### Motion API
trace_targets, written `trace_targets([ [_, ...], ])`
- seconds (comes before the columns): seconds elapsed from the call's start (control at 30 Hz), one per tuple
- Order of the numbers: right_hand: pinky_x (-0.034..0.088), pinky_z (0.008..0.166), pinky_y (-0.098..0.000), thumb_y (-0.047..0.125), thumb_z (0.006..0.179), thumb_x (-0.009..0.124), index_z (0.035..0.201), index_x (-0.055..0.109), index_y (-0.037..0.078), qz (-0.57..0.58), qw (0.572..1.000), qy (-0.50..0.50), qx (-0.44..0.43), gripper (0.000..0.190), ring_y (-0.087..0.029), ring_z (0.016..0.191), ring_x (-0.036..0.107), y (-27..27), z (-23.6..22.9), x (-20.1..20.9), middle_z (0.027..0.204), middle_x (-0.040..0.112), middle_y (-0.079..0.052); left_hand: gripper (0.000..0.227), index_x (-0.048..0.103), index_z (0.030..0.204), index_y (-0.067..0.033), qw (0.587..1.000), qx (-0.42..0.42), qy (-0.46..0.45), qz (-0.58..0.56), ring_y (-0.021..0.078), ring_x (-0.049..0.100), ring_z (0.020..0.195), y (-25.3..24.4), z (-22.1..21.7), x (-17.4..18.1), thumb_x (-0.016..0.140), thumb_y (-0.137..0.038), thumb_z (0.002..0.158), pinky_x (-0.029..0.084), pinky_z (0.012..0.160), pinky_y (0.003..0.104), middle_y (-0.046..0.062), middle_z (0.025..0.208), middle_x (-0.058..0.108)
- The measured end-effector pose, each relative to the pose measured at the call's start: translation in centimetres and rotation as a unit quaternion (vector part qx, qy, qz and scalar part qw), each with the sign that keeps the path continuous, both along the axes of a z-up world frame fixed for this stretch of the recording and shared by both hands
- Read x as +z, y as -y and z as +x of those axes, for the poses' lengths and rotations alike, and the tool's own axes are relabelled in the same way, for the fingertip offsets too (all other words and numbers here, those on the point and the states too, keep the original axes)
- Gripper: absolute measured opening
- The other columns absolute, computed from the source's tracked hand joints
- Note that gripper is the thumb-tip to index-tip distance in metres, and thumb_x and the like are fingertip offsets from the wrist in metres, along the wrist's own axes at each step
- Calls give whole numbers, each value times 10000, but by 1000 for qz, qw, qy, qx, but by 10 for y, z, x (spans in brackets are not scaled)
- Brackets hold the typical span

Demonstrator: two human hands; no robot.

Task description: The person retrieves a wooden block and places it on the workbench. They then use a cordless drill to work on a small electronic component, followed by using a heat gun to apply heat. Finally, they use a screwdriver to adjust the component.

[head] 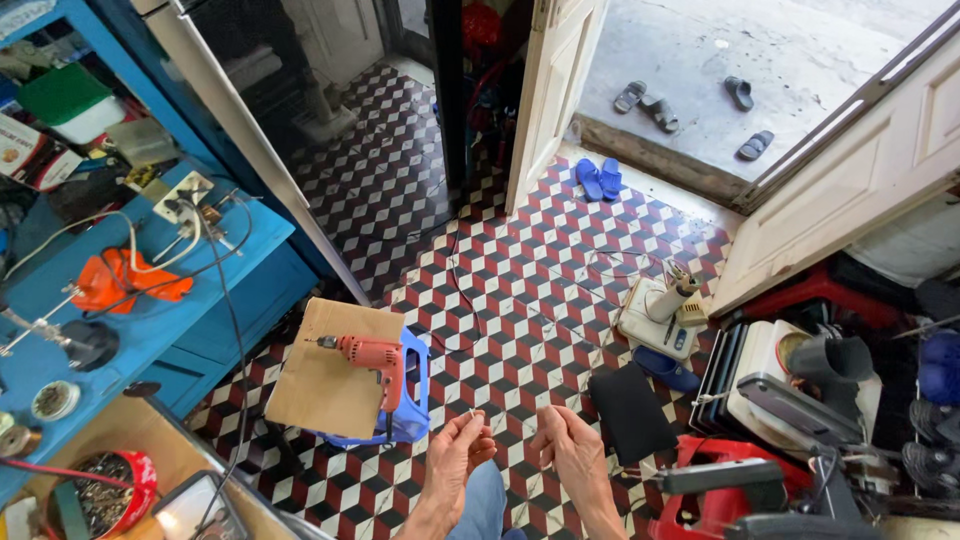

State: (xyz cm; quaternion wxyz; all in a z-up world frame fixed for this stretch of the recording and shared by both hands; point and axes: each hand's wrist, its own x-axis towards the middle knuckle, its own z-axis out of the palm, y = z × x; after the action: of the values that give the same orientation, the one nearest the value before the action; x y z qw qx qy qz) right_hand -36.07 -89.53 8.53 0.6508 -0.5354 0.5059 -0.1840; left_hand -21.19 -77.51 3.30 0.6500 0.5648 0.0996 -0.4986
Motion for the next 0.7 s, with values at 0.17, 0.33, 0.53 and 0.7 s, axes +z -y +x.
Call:
trace_targets([
  [0.17, 458, 459, -272, 299, 995, 570, 1143, 743, -1, -11, 1000, 3, 15, 377, -108, 497, 576, 116, 30, -31, 670, 679, -72, 344, 707, 1173, -34, 1000, -5, 12, -7, 134, 690, 738, 117, 41, -29, 646, -295, 958, 599, 705, 286, 55, 855, 711],
  [0.33, 522, 540, -308, 281, 986, 608, 1206, 696, 32, -73, 992, -85, 59, 343, -144, 573, 650, 247, 105, -35, 722, 716, -60, 389, 702, 1168, -57, 999, -25, 23, -10, 174, 696, 720, 267, 98, -27, 560, -370, 986, 601, 704, 322, 60, 814, 719],
  [0.53, 552, 601, -394, 251, 1011, 571, 1361, 493, 25, -419, 870, -88, 245, 423, -297, 721, 744, 431, 244, -26, 936, 770, -144, 416, 737, 1059, -52, 997, -17, 66, -21, 176, 710, 717, 388, 181, 16, 583, -430, 976, 597, 726, 329, 67, 781, 726],
  [0.7, 610, 762, -443, 243, 963, 607, 1425, 447, 33, -491, 768, -195, 362, 532, -362, 995, 695, 599, 369, -17, 1414, 496, -200, 375, 722, 961, -63, 993, 60, 70, 75, 188, 725, 730, 471, 233, 38, 648, -431, 947, 591, 740, 325, 68, 739, 748],
])
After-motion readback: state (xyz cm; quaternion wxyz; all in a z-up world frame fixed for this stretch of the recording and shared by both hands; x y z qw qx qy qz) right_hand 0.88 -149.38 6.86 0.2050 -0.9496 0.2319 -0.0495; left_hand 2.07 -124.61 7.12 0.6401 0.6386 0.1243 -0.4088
